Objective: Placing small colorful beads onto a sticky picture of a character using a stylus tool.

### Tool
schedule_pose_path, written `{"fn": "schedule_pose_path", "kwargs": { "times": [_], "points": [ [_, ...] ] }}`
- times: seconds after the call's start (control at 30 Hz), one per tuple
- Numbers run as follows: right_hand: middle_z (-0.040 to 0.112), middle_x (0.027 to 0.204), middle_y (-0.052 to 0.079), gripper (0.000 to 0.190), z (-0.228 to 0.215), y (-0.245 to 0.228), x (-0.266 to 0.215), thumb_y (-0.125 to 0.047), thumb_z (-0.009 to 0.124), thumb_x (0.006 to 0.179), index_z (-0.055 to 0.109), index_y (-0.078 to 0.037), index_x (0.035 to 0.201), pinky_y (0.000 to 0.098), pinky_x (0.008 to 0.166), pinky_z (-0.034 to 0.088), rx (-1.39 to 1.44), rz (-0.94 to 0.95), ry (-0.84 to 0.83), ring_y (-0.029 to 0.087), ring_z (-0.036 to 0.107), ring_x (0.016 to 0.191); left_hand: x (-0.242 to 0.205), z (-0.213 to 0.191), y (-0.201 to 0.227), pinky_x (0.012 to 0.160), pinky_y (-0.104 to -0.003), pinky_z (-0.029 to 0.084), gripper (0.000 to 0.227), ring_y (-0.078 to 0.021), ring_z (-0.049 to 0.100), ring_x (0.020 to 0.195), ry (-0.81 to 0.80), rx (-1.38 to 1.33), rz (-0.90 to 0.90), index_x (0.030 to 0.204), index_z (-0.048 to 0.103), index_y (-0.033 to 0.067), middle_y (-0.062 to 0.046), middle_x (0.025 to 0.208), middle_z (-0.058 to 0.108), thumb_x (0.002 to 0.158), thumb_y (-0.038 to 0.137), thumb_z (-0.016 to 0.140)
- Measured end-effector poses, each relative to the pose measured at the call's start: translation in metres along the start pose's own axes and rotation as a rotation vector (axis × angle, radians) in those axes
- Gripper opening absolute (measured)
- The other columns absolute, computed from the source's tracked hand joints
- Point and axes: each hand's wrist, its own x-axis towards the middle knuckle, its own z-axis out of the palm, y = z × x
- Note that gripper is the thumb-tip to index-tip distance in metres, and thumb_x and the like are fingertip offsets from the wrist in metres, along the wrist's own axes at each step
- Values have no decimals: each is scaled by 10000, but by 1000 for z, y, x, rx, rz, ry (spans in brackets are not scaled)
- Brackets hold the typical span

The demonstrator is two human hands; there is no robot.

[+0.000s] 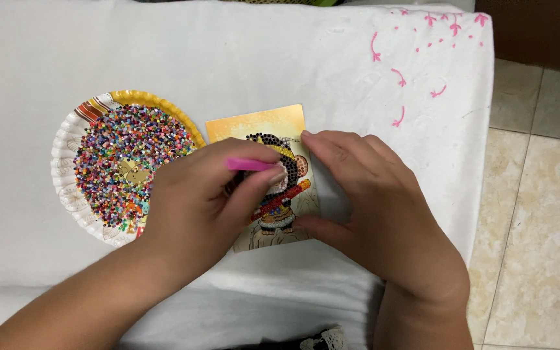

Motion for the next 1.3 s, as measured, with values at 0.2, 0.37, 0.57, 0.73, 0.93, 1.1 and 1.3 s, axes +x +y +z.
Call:
{"fn": "schedule_pose_path", "kwargs": {
  "times": [0.2,0.37,0.57,0.73,0.93,1.1,1.3],
  "points": [
    [560,1263,73,809,-1,-1,1,-333,820,631,475,-83,1319,381,879,417,-1,35,-26,266,522,1069,-13,-36,16,847,-292,550,117,-211,679,855,231,-135,-124,982,575,-86,-163,919,667,881,-55,626],
    [561,1268,77,778,0,-2,0,-335,814,648,481,-86,1305,376,895,418,10,4,-1,265,529,1085,-37,-67,-2,853,-358,634,54,-244,697,788,334,-574,-452,947,521,1,-146,795,625,933,52,509],
    [558,1271,85,771,0,-5,2,-318,808,642,480,-88,1300,371,894,416,-2,15,-3,260,532,1102,-52,-78,-39,663,-322,578,141,-232,715,727,-93,-678,-556,888,658,-21,-147,877,739,836,71,565],
    [558,1264,108,768,0,-8,4,-329,789,652,479,-69,1305,365,916,410,-21,6,-14,263,529,1123,-43,-82,-38,664,-272,531,238,-188,640,697,70,-544,-661,1054,652,-24,-143,924,738,857,45,538],
    [562,1255,102,788,2,-8,5,-353,788,633,485,-66,1301,358,908,407,-49,20,-26,251,542,1097,-46,-83,-33,762,-263,578,58,-218,677,843,443,-505,-521,934,552,-25,-168,1007,648,940,-13,496],
    [562,1261,106,792,3,-8,5,-328,800,622,485,-56,1295,361,914,408,-43,25,-13,250,542,1122,-48,-75,-41,725,-232,528,28,-175,662,777,430,-428,-458,917,589,-10,-122,833,649,892,-19,593],
    [556,1270,122,815,5,-5,4,-343,792,625,471,-39,1310,379,927,410,-67,-6,-12,263,537,1135,-48,-75,-42,663,-220,512,20,-115,612,697,399,-343,-491,885,607,20,-90,754,670,877,17,625]
  ]
}}
